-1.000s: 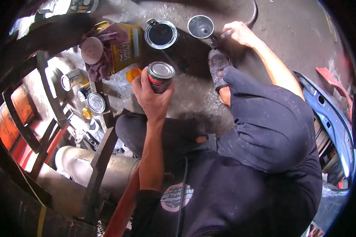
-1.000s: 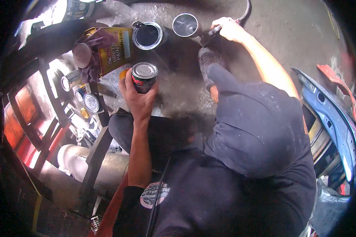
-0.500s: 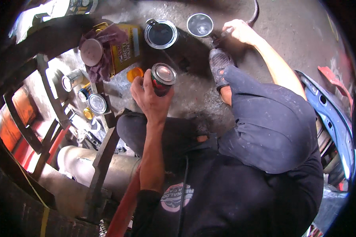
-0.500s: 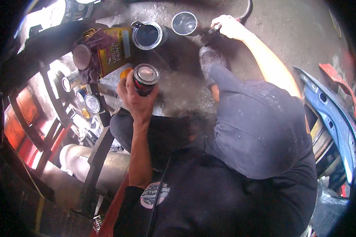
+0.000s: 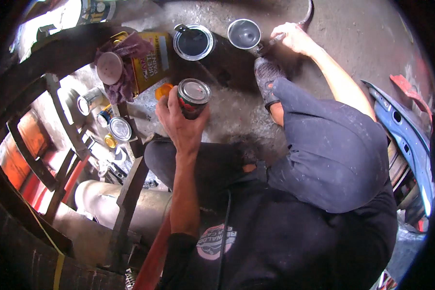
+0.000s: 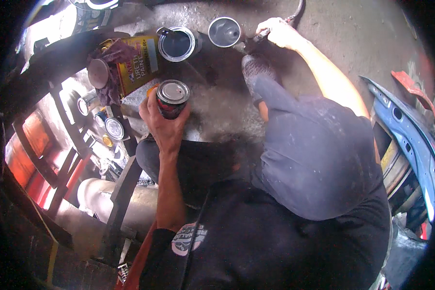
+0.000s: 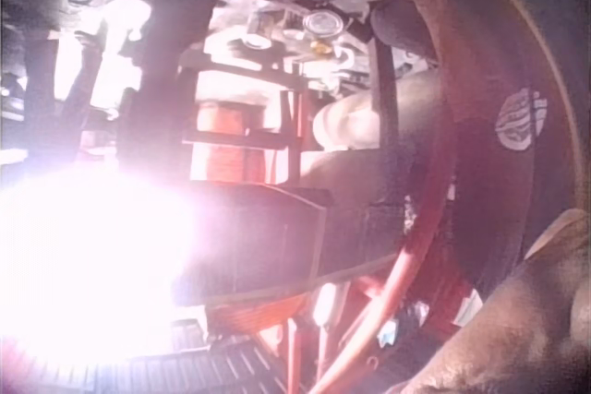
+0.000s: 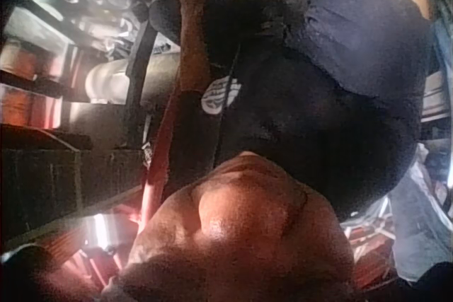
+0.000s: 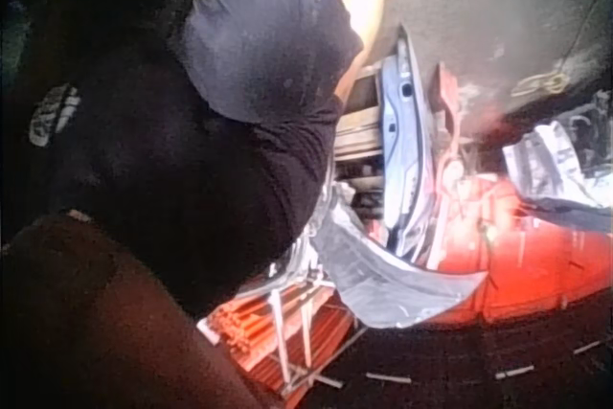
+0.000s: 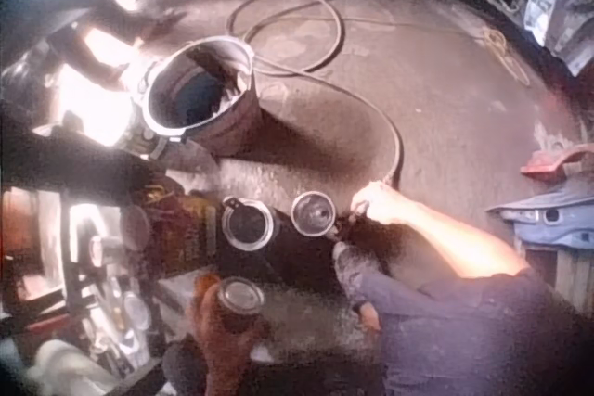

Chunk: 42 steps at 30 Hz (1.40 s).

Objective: The person mixes paint components in a metal cup by pouring liquid from cans and stirring it with a stick.

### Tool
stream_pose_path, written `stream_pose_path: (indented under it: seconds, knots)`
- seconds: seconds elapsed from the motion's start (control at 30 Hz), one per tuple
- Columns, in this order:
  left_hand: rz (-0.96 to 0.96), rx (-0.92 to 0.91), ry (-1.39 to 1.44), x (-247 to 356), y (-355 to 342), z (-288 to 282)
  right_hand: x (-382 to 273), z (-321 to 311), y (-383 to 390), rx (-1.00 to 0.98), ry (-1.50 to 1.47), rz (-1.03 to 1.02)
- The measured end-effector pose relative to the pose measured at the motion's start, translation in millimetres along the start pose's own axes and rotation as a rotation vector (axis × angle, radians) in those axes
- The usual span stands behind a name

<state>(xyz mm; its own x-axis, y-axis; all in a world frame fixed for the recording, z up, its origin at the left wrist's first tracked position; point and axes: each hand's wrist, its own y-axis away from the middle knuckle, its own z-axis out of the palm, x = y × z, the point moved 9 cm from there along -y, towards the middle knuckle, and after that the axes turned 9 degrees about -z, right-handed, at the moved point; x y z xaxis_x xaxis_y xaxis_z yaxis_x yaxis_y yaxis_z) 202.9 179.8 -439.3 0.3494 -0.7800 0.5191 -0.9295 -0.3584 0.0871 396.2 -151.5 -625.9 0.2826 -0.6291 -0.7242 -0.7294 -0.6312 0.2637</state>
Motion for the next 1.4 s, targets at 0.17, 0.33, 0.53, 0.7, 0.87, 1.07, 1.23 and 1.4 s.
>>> stream_pose_path:
  seconds: [0.17,0.33,0.53,0.7,0.87,1.07,1.23,1.4]
  knots:
    - [0.1,-0.001,-0.012,16,-6,-5,-12,-1,8,0.08,0.111,-0.166]
    - [0.142,0.002,-0.025,31,-15,-8,-16,1,12,0.065,0.056,-0.199]
    - [0.139,0.023,-0.008,42,-23,-15,-27,-8,9,0.091,-0.032,-0.181]
    - [0.188,0.027,-0.074,49,-26,-22,-61,-3,7,0.066,-0.12,-0.229]
    - [0.259,0.025,-0.152,59,-26,-32,-98,22,4,-0.025,-0.135,-0.328]
    - [0.25,-0.015,-0.277,69,-28,-41,-118,48,8,-0.074,-0.153,-0.361]
    - [0.307,-0.055,-0.423,79,-25,-42,-129,57,10,-0.061,-0.175,-0.433]
    - [0.315,-0.109,-0.531,82,-21,-39,-136,64,11,-0.099,-0.227,-0.45]
